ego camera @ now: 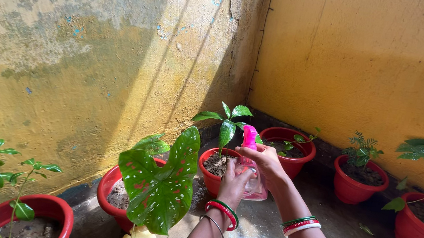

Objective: The person sprays water on a series of potted plants in red pots using a pink spray bottle.

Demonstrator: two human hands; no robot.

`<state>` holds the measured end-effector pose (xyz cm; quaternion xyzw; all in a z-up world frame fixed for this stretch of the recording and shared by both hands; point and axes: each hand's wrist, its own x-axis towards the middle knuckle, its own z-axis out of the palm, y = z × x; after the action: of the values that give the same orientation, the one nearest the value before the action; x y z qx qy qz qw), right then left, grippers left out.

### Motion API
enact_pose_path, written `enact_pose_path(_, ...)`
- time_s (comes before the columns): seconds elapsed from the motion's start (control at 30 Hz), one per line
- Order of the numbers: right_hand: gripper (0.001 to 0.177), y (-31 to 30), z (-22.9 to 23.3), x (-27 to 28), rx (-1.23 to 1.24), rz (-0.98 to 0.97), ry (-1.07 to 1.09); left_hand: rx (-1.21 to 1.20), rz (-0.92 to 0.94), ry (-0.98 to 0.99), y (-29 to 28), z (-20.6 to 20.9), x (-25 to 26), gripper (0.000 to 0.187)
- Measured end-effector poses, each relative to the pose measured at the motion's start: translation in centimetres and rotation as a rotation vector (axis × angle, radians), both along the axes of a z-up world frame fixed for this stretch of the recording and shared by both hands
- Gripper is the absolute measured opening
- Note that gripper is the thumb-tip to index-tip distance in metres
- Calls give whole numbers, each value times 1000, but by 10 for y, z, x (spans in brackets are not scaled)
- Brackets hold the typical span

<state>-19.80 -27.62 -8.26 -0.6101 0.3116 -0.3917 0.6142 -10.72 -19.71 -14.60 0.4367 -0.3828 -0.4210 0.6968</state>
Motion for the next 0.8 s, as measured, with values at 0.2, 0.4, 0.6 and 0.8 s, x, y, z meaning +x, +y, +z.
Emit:
enact_pose_path(0.2, 30, -6, -7, -8, -28, -9, -86, -50, 17, -26, 0, -1, -14, 49)
enact_pose_path(0.4, 42, 4, 5, -15, -130, -263, -60, 256, 138, -470, 14, 25, -21, 94)
enact_pose_path(0.6, 63, 9, 20, -29, -303, -564, 436, 122, 98, -319, -14, 3, -38, 118)
enact_pose_path(0.8, 49, 8, 17, -45, -213, -648, 420, 78, 19, -340, -24, -13, -42, 112)
